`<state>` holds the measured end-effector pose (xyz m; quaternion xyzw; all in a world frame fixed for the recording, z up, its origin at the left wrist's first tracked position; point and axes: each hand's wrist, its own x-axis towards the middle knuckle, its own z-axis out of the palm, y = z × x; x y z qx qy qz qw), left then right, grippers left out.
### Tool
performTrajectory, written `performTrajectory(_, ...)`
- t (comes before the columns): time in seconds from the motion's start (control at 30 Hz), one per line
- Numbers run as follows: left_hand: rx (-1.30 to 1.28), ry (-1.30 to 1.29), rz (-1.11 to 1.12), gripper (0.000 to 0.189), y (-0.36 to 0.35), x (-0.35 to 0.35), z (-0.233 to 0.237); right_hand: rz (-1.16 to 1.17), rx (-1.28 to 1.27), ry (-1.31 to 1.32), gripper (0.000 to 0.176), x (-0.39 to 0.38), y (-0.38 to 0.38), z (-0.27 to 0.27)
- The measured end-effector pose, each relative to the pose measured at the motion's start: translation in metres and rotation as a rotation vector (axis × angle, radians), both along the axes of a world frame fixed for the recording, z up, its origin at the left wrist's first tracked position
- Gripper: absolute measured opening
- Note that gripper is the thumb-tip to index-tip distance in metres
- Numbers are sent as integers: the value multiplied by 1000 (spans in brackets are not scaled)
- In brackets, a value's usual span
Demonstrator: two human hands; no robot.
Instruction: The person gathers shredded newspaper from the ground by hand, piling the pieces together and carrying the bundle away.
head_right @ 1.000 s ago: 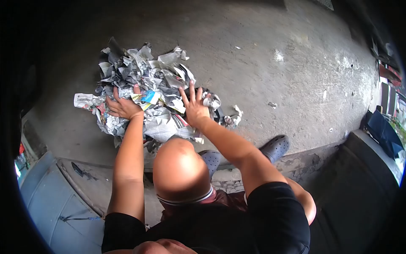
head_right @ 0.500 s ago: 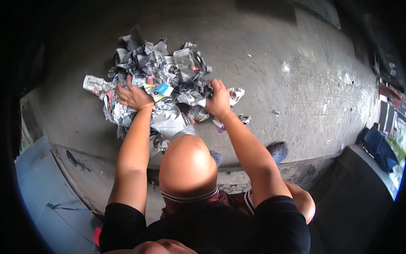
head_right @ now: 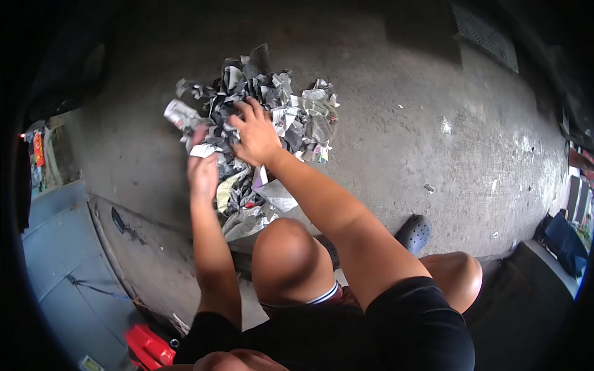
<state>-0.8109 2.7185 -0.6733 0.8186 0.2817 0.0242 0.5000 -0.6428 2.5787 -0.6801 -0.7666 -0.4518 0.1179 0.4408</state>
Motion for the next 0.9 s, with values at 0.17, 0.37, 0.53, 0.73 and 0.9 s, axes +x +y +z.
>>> performTrajectory(0.17, 550, -338, 122, 110, -77, 24, 74, 49, -149, -143, 71, -24, 20, -6)
performTrajectory(0.37, 662, -100, 70, 116, -74, 58, -18, 170, 129, 376, 83, 28, 23, -42)
performTrajectory(0.53, 951, 41, 27, 104, -53, 38, -59, 140, 288, 1360, 68, 59, -34, 33)
performTrajectory(0.73, 1057, 24, 36, 112, -19, 5, -127, -929, 156, 230, 23, 75, -259, -23)
performTrajectory(0.9, 1113, -33, 90, 108, -29, 11, -122, -1298, -797, 269, 54, 41, -454, -120)
